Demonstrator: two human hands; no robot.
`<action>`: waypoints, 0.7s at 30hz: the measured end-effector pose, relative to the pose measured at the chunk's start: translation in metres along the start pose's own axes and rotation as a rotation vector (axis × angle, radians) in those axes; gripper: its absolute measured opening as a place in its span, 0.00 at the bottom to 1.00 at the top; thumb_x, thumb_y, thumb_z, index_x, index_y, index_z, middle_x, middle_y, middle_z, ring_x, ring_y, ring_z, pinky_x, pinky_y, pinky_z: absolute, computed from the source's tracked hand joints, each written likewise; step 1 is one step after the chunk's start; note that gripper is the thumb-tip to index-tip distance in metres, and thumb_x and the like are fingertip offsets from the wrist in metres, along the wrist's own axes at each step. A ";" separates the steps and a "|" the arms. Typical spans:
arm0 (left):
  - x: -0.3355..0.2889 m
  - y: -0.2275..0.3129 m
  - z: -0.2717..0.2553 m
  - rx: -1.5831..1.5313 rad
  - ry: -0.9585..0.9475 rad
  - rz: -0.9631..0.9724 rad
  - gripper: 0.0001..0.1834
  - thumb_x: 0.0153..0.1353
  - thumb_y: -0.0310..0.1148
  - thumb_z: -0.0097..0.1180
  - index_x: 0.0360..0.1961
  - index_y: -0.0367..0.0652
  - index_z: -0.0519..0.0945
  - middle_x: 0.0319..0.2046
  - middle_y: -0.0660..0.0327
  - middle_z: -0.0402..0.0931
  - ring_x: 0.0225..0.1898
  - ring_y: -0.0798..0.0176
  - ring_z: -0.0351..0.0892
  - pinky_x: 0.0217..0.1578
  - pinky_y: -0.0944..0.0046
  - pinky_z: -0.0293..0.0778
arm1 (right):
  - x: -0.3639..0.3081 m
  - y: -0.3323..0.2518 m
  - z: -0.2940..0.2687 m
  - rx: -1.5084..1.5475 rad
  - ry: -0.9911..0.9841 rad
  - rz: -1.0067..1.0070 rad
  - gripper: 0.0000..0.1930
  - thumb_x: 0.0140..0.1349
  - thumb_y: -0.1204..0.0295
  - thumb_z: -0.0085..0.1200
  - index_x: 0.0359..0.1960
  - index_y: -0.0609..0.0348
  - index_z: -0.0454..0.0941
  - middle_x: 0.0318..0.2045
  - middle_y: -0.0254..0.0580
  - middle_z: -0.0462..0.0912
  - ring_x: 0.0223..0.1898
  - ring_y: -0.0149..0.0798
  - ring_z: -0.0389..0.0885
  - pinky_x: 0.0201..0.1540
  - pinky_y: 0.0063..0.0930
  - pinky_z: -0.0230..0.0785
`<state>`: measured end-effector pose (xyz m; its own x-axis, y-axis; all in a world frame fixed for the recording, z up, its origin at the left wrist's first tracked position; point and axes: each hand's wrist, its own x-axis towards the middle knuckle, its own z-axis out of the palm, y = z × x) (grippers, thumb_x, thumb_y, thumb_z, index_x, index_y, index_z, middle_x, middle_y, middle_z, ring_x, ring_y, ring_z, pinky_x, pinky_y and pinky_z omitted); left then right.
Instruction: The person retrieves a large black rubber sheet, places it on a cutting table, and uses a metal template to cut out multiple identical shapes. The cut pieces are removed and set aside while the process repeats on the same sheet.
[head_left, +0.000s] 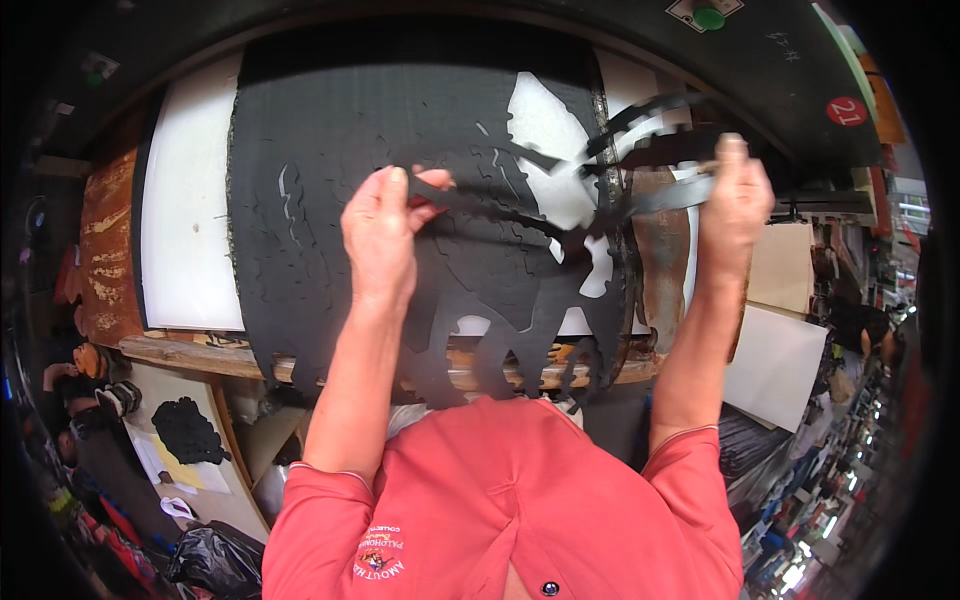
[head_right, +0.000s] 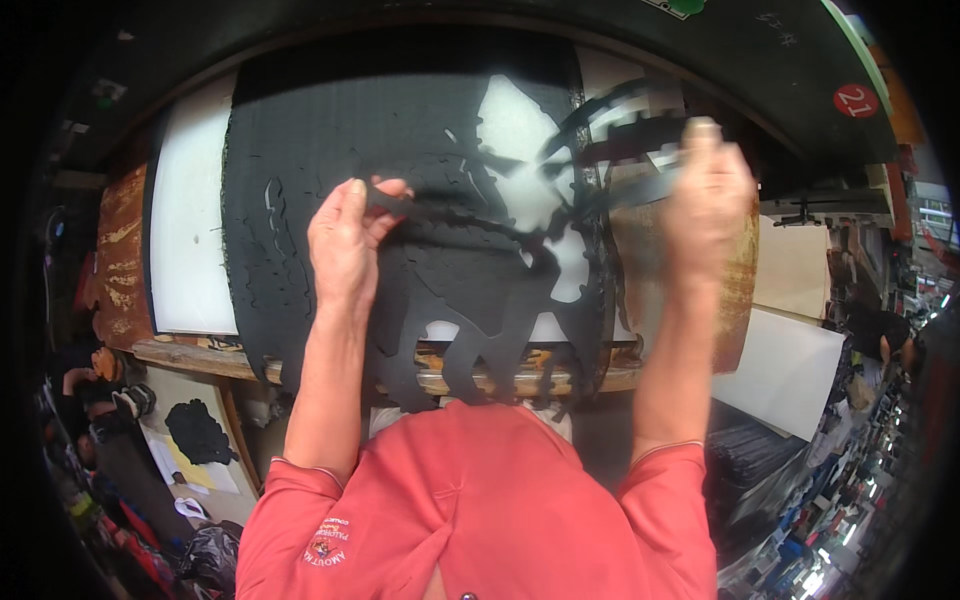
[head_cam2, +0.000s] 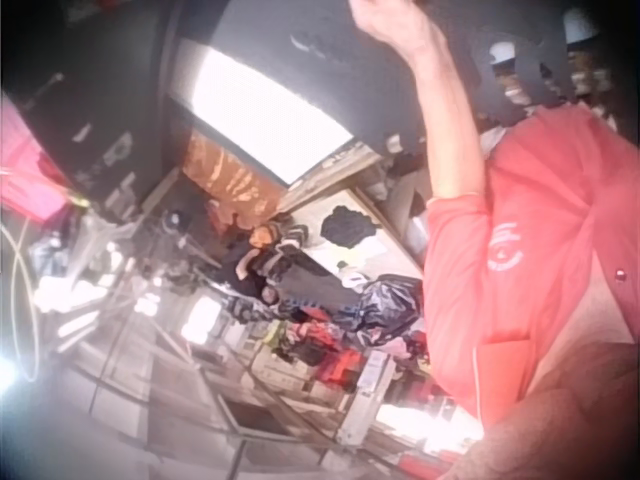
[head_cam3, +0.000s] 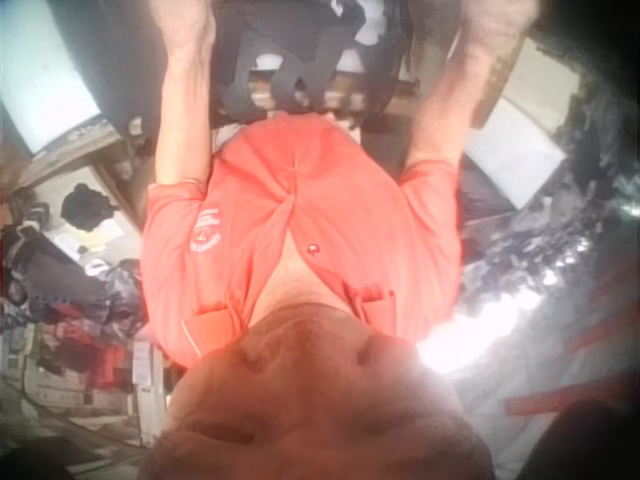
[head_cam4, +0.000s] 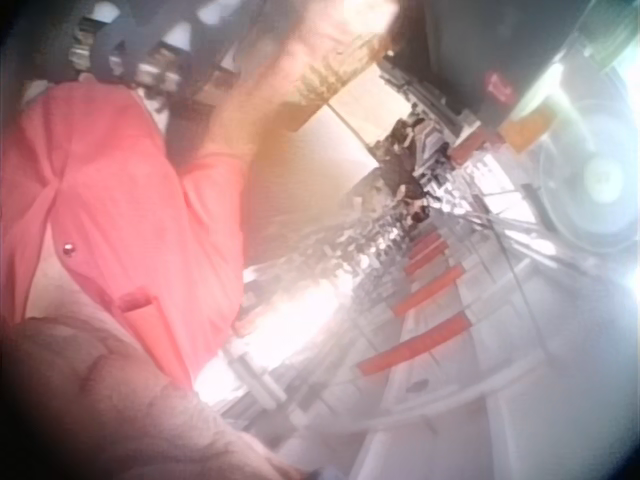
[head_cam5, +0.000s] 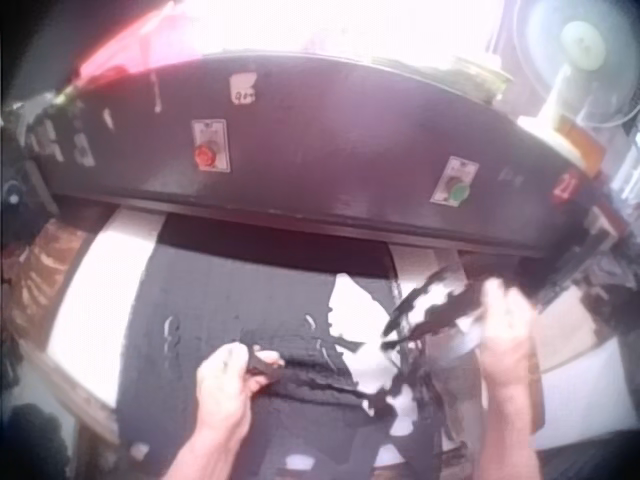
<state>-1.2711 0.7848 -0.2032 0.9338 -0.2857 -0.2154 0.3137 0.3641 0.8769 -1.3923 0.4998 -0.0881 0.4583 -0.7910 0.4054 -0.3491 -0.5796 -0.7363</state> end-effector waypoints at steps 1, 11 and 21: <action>0.005 -0.003 -0.008 -0.011 0.021 -0.014 0.16 0.84 0.38 0.51 0.55 0.34 0.81 0.48 0.48 0.90 0.48 0.56 0.90 0.50 0.60 0.85 | 0.022 -0.003 -0.015 -0.007 0.100 0.055 0.24 0.80 0.52 0.59 0.27 0.54 0.76 0.21 0.26 0.71 0.22 0.26 0.61 0.26 0.28 0.57; -0.030 0.006 0.011 0.329 0.097 0.234 0.24 0.81 0.32 0.57 0.71 0.29 0.76 0.66 0.48 0.80 0.65 0.57 0.81 0.69 0.57 0.75 | 0.013 -0.036 -0.004 -0.138 0.340 -0.745 0.14 0.80 0.66 0.60 0.50 0.67 0.87 0.33 0.41 0.90 0.30 0.34 0.86 0.32 0.29 0.77; -0.079 -0.005 -0.020 -0.283 -0.104 -0.334 0.24 0.85 0.41 0.50 0.70 0.33 0.76 0.50 0.64 0.81 0.47 0.71 0.77 0.54 0.67 0.72 | -0.159 -0.033 0.077 -0.122 -0.818 -0.861 0.27 0.43 0.89 0.58 0.51 0.69 0.80 0.44 0.51 0.84 0.43 0.51 0.87 0.46 0.40 0.82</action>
<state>-1.3429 0.8236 -0.1996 0.7560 -0.5106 -0.4096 0.6429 0.4614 0.6114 -1.3905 0.6598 -0.1698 0.9492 0.2004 0.2427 0.2729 -0.9081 -0.3175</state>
